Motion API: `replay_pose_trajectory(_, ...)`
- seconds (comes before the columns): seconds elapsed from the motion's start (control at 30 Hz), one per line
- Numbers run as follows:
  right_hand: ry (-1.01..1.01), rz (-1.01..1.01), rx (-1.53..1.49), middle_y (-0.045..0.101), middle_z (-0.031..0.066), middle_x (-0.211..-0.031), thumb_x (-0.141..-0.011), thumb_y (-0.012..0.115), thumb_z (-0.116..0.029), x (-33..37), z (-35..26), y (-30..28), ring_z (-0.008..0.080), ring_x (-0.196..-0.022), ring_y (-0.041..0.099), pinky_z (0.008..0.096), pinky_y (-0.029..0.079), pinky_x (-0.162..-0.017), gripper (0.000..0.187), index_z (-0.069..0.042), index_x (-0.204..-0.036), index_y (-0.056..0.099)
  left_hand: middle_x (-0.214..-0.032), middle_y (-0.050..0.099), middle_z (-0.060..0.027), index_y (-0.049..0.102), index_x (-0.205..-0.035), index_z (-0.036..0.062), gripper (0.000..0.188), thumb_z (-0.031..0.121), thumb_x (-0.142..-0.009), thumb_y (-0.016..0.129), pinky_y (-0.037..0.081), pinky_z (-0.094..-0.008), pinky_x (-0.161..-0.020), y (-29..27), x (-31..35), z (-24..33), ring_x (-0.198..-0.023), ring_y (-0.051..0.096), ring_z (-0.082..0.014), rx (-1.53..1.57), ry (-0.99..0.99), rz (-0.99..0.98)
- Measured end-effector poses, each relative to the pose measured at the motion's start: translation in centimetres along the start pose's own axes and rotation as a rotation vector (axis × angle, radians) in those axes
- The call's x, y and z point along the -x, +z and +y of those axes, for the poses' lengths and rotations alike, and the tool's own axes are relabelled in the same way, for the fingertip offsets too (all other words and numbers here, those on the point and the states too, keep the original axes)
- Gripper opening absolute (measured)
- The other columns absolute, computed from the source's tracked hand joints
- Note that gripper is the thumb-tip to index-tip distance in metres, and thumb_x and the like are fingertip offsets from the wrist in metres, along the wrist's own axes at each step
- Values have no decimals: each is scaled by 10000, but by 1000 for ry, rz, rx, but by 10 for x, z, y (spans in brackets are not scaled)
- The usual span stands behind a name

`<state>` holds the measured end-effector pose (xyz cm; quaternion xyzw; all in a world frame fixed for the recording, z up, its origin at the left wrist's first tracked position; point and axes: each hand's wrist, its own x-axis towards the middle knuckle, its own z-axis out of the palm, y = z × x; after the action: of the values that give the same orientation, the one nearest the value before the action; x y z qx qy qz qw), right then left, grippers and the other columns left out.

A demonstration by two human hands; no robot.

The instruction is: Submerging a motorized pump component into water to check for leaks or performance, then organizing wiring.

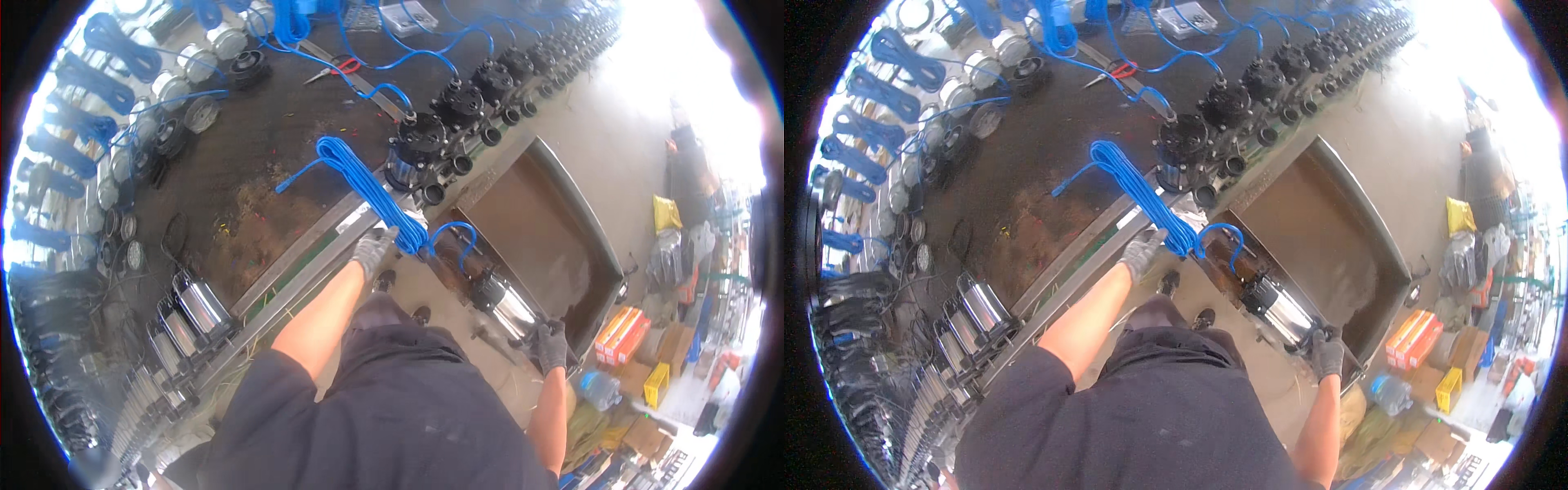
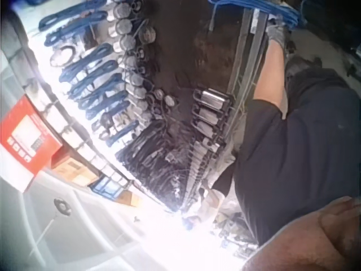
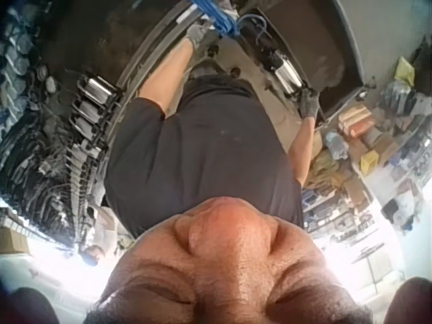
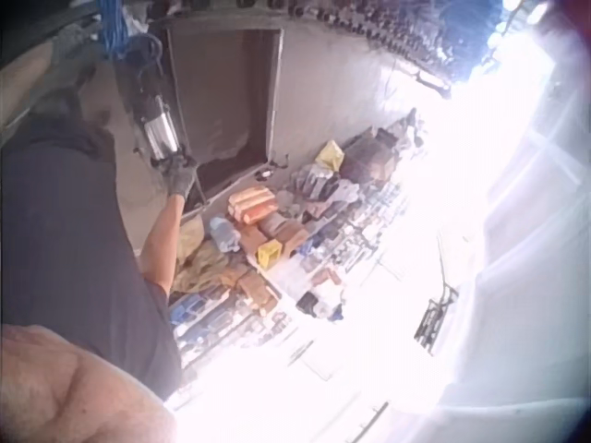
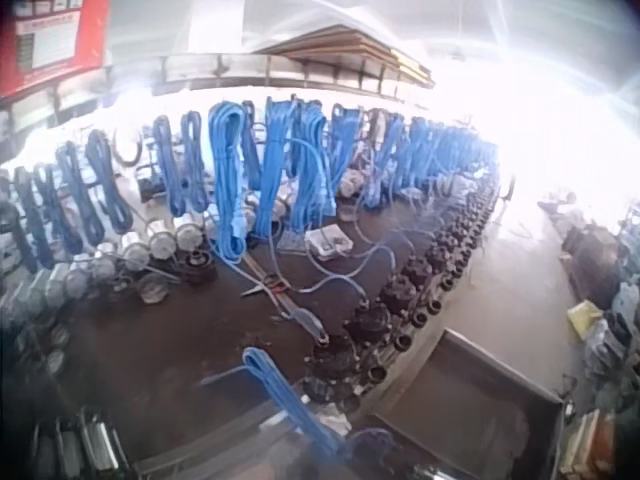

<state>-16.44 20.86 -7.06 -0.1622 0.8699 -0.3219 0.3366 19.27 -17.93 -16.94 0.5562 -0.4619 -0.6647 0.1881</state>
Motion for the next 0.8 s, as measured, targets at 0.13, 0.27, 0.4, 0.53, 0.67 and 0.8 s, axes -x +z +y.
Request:
replay_pose_trajectory(0.13, 215, -108, -449, 680, 126, -1079, -1013, 555, -84, 11, -32, 11, 234, -863, 700, 373, 649, -638, 382, -108, -1383, 460, -1009, 722, -93, 670, -1164, 2, 390, 333, -968, 736, 548, -353, -775, 40, -1, 42, -848, 675, -181, 550, 30, 62)
replay_pose_trajectory(0.27, 247, -257, -415, 663, 127, -1132, -988, 568, -75, 18, -60, -2, 261, -893, 715, 425, 667, -655, 435, -136, -1407, 468, -937, 711, -47, 663, -1118, 52, 339, 307, -931, 784, 569, -335, -678, 37, -10, 25, -752, 679, -160, 592, -21, 178)
replay_pose_trajectory(0.4, 270, -317, -361, 670, 101, -1096, -971, 576, -68, 15, -67, -9, 244, -879, 722, 408, 667, -654, 429, -149, -1387, 507, -850, 679, -21, 642, -1071, 94, 281, 269, -916, 799, 591, -320, -608, 2, 61, 45, -681, 678, -145, 666, 96, 186)
replay_pose_trajectory(0.53, 289, -393, -306, 673, 68, -1017, -963, 572, -51, 0, -52, -18, 213, -799, 718, 373, 664, -654, 390, -166, -1335, 564, -881, 687, -31, 660, -1124, 91, 394, 353, -885, 833, 586, -283, -668, -35, 162, 60, -757, 679, -123, 591, 349, 213)
replay_pose_trajectory(0.67, 172, -431, -353, 674, 57, -965, -953, 612, -85, 6, -56, -17, 202, -779, 718, 366, 664, -642, 325, -137, -1273, 594, -925, 698, -59, 650, -1110, 81, 406, 340, -870, 850, 606, -316, -697, -58, 241, 94, -801, 697, -155, 626, 562, 276)
replay_pose_trajectory(0.8, 117, -460, -504, 679, 99, -924, -844, 819, -105, 1, -26, -13, 275, -801, 723, 466, 671, -616, 304, -134, -1088, 641, -997, 694, -95, 590, -1176, 96, 521, 338, -825, 888, 618, -382, -769, -84, 291, 131, -889, 710, -236, 606, 861, 409)
